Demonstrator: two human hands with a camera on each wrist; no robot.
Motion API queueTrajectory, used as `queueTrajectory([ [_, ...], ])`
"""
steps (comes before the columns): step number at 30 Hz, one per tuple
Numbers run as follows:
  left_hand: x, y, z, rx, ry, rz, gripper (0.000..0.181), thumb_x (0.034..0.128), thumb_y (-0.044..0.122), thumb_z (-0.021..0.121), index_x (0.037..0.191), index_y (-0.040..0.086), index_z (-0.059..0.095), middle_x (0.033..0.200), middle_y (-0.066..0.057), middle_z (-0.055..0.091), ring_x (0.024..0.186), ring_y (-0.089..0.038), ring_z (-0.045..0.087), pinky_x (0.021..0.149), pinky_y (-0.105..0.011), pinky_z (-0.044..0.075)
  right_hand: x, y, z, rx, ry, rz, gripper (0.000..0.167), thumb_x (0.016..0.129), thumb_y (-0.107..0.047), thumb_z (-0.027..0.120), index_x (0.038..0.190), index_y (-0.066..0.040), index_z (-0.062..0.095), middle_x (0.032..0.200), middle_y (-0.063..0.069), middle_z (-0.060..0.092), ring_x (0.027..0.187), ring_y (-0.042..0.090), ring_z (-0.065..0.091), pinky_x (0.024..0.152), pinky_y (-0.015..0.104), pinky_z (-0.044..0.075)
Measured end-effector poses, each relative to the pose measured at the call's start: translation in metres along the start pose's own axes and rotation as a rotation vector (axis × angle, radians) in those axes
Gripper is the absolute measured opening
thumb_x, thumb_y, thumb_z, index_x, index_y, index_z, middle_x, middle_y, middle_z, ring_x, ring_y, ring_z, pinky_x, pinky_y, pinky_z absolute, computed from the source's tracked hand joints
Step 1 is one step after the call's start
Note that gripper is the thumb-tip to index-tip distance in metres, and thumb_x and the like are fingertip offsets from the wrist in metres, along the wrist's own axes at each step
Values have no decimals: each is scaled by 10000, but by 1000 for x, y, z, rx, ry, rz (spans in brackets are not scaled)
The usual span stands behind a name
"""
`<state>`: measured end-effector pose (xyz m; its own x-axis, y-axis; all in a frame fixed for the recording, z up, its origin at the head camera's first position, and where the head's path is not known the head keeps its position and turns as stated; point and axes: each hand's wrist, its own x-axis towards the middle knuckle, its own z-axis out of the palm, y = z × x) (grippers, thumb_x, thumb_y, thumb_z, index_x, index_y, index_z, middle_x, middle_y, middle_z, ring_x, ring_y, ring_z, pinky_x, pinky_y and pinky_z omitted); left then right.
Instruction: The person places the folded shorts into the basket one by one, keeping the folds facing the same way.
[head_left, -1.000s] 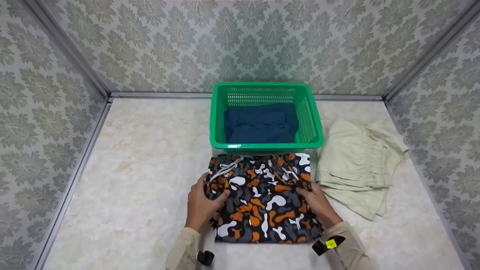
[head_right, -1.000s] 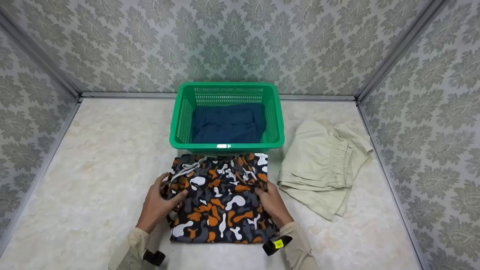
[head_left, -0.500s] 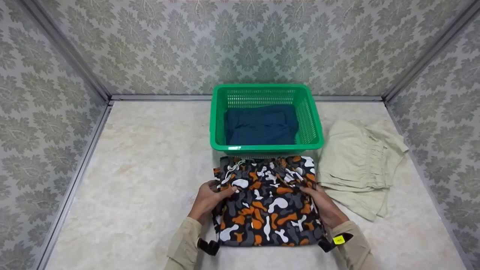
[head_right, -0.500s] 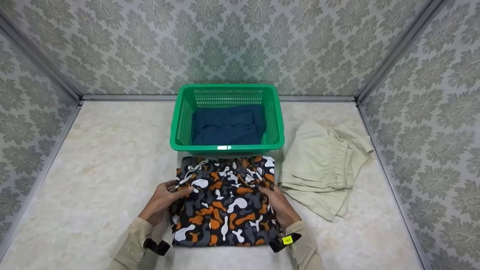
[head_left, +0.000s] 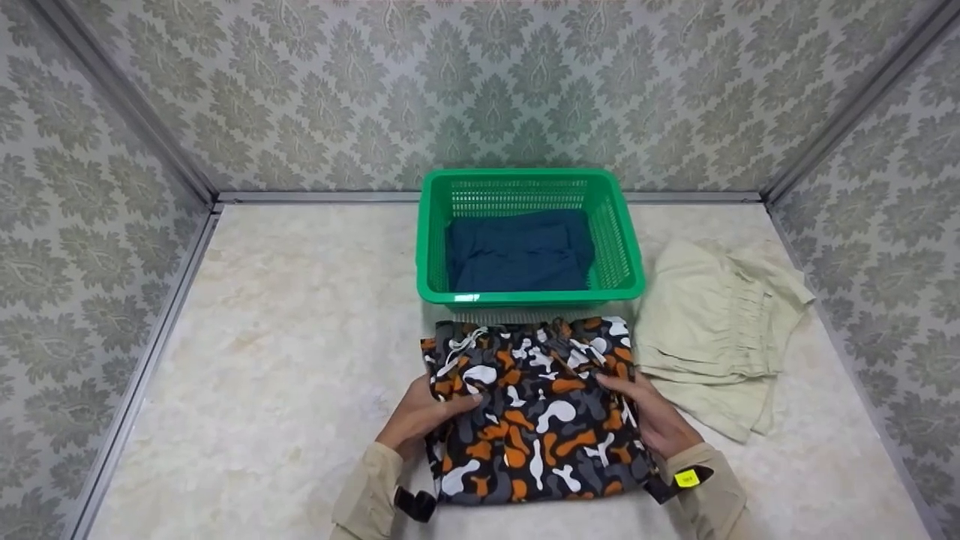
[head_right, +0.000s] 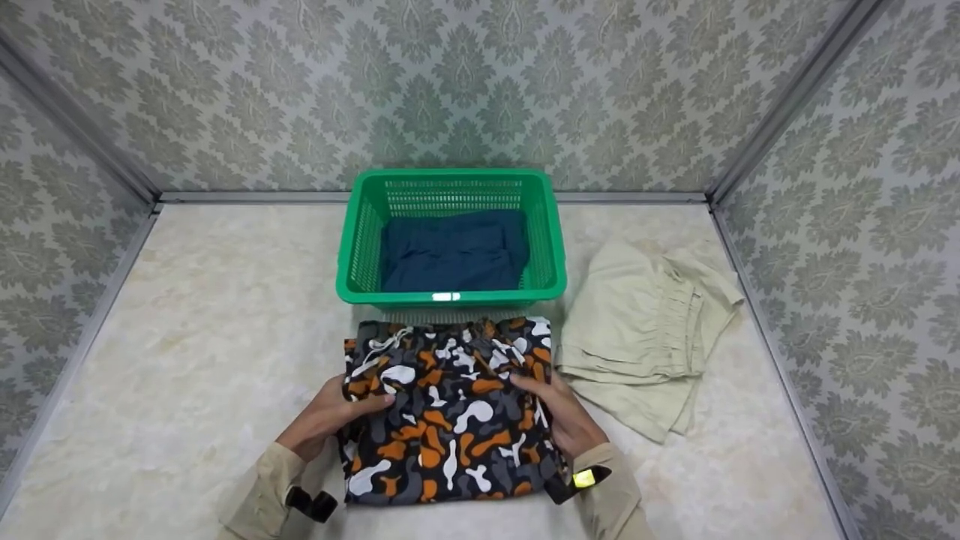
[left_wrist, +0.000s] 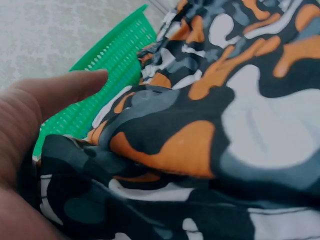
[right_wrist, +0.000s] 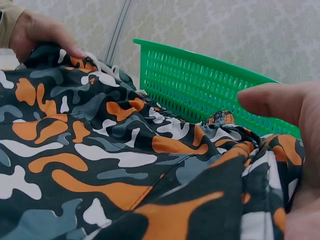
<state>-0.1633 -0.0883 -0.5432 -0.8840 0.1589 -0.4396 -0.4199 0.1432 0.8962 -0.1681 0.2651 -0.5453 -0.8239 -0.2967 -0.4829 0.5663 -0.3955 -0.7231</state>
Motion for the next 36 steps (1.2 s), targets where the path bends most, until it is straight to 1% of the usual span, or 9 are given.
queueTrajectory([
  [4,-5,-2,3,126,5,48,731,791,284,880,1400,49,551,1249,-81,662,1093,-221,644,1030,-458,480,1,2,3,-59,30,-19,882,966,-61,667,1624,-179,92,1454,150,450,1202,309,605,1044,463,480],
  [8,-9,-5,6,222,57,113,590,832,116,807,1367,25,575,1247,-117,661,1112,-262,634,1017,-485,482,1,5,6,-200,86,-44,942,906,6,704,1618,-125,102,1485,207,414,1141,309,638,985,446,526],
  [13,-12,-9,5,329,96,220,423,905,57,687,1313,-7,592,1244,-169,656,1114,-298,623,981,-512,491,0,7,12,-405,112,-99,735,863,56,687,1500,-13,327,1351,206,509,1078,288,644,915,407,558],
  [15,-15,-11,4,288,64,241,411,942,55,652,1339,-13,572,1282,-182,636,1147,-305,611,1005,-516,477,-4,7,15,-490,116,-134,642,863,42,682,1439,15,400,1288,196,549,1055,283,646,898,388,555],
  [20,-27,-7,-4,86,-28,223,510,960,23,579,1459,-10,477,1411,-170,556,1251,-283,554,1093,-512,405,-20,-1,21,-571,90,-171,687,900,-16,694,1500,-19,358,1367,190,523,1129,276,611,955,372,513],
  [24,-38,9,-10,27,-15,255,504,958,15,556,1456,-11,477,1386,-157,570,1171,-240,579,1039,-439,445,-34,-17,28,-564,39,-168,728,923,-44,686,1535,-10,293,1389,185,500,1158,258,593,971,357,504],
  [29,-44,41,-15,3,62,371,470,998,13,555,1463,13,482,1396,-151,567,1156,-243,593,997,-380,480,-45,-52,42,-595,27,-189,688,896,1,636,1500,25,306,1345,168,477,1129,233,559,943,319,495],
  [32,-40,65,-19,-1,108,422,458,1004,7,556,1458,30,498,1376,-142,583,1145,-240,602,979,-378,493,-41,-76,51,-611,37,-221,606,884,16,628,1435,42,377,1284,169,499,1087,246,575,917,328,511],
  [36,-21,100,-24,24,149,438,424,1003,-2,550,1426,35,538,1349,-117,605,1155,-220,601,981,-388,493,-22,-108,62,-667,76,-272,573,897,3,628,1433,18,425,1308,170,520,1103,264,588,916,333,519],
])
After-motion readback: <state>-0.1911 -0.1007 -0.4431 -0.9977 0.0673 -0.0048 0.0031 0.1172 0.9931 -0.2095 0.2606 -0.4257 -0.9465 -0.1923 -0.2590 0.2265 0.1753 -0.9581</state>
